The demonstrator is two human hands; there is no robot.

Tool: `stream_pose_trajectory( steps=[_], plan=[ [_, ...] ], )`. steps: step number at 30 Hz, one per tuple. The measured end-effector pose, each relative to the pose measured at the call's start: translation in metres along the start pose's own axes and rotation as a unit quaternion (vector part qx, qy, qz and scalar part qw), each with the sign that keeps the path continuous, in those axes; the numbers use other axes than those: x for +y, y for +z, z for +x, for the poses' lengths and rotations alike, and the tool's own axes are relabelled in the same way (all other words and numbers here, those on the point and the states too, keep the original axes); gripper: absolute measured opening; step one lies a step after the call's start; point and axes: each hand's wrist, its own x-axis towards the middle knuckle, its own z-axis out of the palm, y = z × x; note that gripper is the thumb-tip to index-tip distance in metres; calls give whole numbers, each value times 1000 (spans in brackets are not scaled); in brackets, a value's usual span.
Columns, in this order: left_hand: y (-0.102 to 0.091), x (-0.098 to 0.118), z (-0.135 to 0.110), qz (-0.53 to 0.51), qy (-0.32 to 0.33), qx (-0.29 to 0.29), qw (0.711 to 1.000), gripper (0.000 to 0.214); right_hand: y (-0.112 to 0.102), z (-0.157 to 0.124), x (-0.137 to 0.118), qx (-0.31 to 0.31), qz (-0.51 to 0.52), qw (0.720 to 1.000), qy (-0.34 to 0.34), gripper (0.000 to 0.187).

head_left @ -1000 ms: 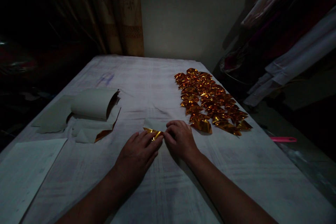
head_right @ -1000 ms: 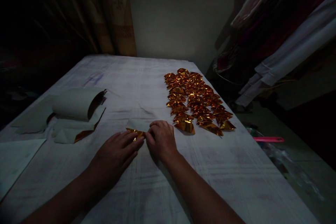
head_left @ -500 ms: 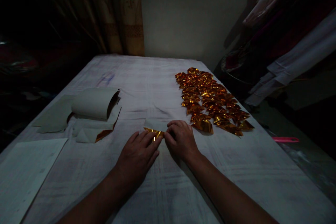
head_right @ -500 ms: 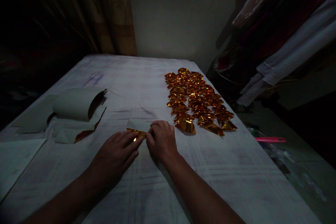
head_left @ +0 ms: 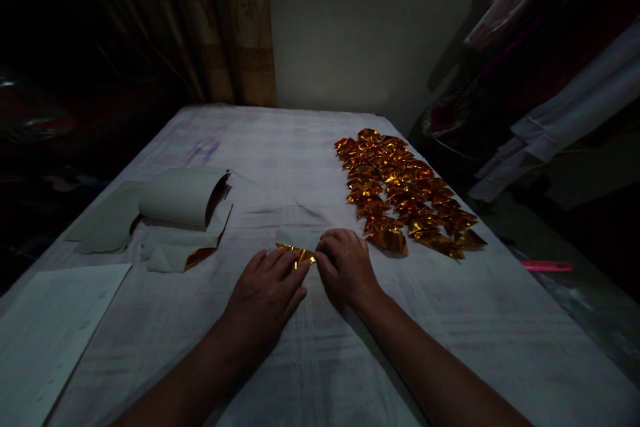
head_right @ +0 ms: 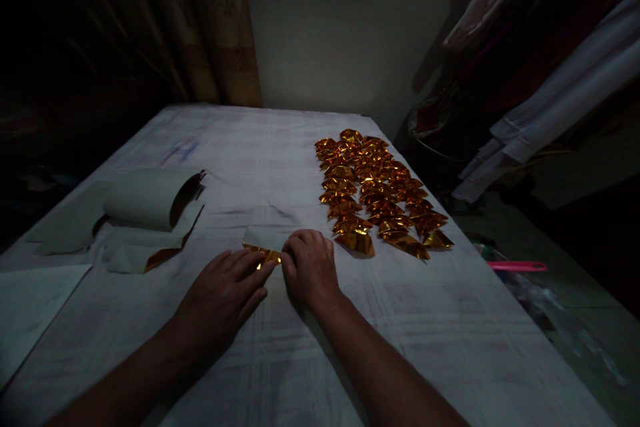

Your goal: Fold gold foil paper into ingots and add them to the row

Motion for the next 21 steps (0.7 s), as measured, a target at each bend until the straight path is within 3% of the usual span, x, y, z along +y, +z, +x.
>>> stream_pose_trajectory(
  steps=[8, 21],
  plan=[
    [-2, 1, 1, 9, 1, -3, 1000, 31, 0, 0, -3, -6, -9, 1000, 11, 6],
    [-3, 2, 2, 19, -1, -6, 1000, 30, 4, 0, 5, 8, 4, 1000, -2, 19]
  ],
)
